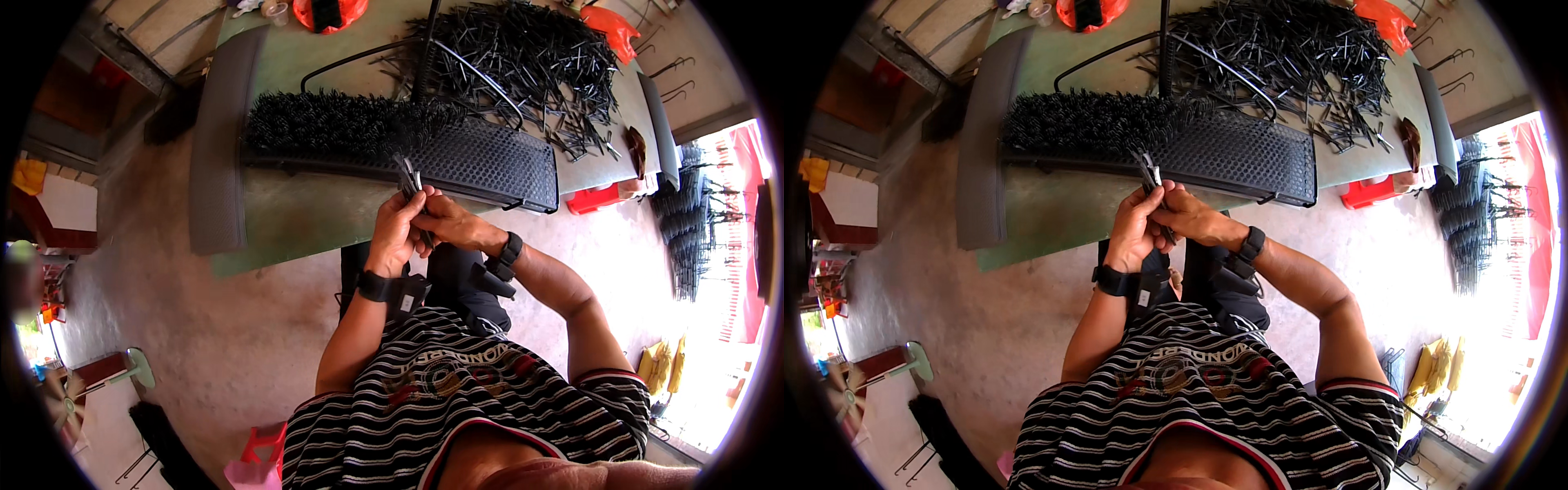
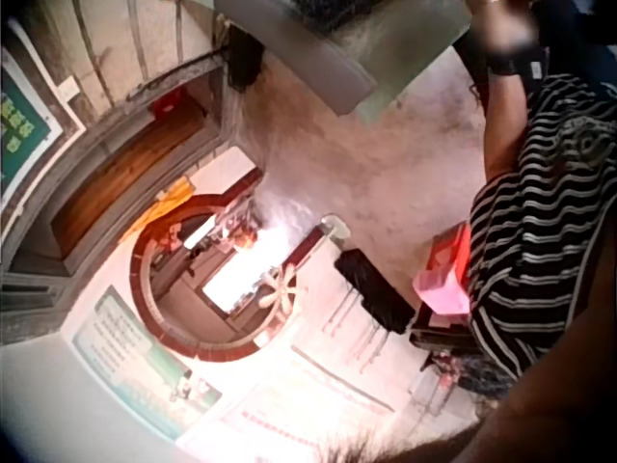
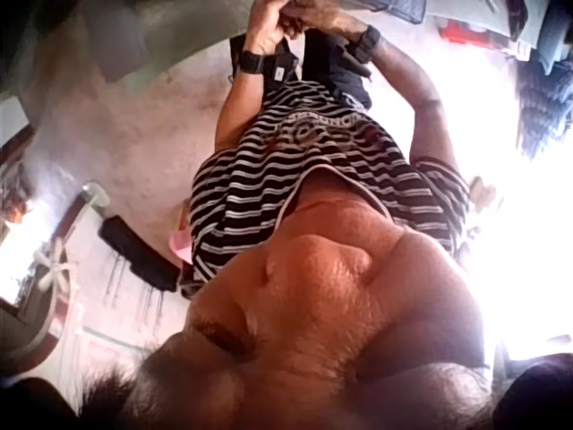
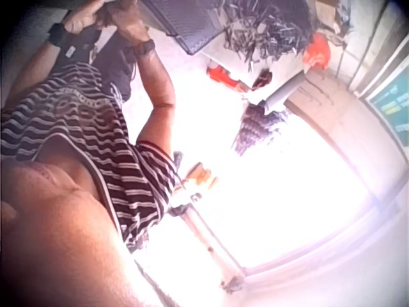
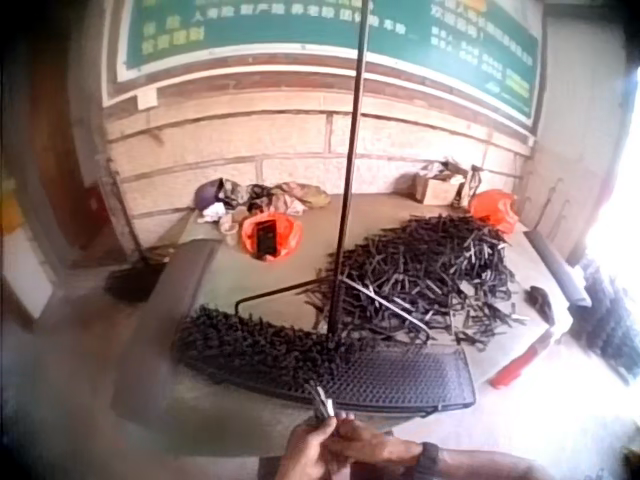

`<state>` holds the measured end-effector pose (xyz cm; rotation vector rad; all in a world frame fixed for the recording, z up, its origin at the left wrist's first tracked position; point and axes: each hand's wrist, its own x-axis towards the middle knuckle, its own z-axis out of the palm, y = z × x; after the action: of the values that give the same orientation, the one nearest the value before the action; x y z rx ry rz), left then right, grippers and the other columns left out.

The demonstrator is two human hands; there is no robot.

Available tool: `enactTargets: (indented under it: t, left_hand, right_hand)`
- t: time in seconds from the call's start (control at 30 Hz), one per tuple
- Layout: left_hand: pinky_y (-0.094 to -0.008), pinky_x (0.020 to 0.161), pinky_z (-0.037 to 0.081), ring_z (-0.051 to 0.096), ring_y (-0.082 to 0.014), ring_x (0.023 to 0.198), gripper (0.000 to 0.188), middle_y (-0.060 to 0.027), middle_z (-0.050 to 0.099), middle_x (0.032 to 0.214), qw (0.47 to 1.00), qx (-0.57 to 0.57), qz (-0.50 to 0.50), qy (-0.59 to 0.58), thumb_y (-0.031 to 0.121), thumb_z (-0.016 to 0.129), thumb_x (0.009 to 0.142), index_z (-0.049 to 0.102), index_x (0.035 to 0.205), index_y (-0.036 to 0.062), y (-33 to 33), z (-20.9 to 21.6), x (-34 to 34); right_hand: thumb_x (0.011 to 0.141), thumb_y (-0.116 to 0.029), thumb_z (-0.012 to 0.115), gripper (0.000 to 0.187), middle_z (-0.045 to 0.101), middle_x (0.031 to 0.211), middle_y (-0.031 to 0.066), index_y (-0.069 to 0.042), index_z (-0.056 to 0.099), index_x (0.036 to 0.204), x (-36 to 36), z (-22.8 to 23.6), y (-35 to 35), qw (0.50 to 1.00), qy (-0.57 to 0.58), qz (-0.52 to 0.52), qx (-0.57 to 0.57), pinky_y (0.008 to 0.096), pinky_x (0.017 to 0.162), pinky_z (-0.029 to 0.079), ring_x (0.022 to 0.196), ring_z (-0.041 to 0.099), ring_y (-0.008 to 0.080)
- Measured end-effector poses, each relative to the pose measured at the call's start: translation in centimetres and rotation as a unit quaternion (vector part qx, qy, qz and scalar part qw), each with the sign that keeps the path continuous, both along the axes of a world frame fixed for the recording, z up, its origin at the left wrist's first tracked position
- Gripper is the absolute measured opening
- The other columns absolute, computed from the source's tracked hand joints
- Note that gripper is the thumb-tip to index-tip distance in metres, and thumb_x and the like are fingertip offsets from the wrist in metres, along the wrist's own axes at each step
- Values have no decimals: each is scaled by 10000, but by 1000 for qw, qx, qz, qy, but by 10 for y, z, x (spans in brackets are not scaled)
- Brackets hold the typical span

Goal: The person inserts black bristles into a perforated broom head by hand. They repeatedly pick up bundles of bristles from a pile on the table and push them into the holes of the broom head, gradually filling the surface.

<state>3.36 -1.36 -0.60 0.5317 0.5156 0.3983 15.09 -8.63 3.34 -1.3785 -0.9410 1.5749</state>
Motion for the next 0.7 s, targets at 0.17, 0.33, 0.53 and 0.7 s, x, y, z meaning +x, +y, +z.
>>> enactTargets:
  t: [0.17, 0.33, 0.53, 0.7]
  left_hand:
    - [-305, 613, 526, 635, -212, 679, 158, -159, 638, 902, 984, -23, 176, 18, 139, 592, 892, 578, 949, -8, 0, 0, 8]
    - [-334, 680, 533, 645, -241, 783, 177, -145, 639, 879, 982, -12, 181, 55, 112, 581, 893, 557, 1018, -12, -8, 13, 19]
    - [-353, 726, 532, 638, -242, 829, 174, -127, 642, 889, 990, -3, 126, 67, 74, 584, 880, 578, 1037, 0, -5, -2, 14]
    - [-310, 632, 523, 635, -205, 751, 180, -110, 627, 842, 977, 9, 208, 50, 62, 565, 892, 557, 1057, -10, -8, 2, 21]
  right_hand:
    - [931, -259, 519, 320, 564, 575, 59, 37, 558, 819, -8, 8, -4, 996, -67, -63, -16, 230, 375, 393, 431, 523, 114]
    - [947, -307, 490, 374, 516, 538, 27, 14, 543, 761, -13, -29, -15, 984, 11, -171, -52, 235, 338, 258, 378, 396, 62]
    - [950, -356, 448, 401, 595, 606, 83, 38, 516, 917, -6, 2, -6, 989, -89, -54, -103, 226, 371, 437, 438, 568, 142]
    - [923, -432, 480, 543, 616, 776, 142, 63, 444, 1143, 2, -6, -21, 992, -9, -72, -105, 267, 502, 512, 609, 630, 177]
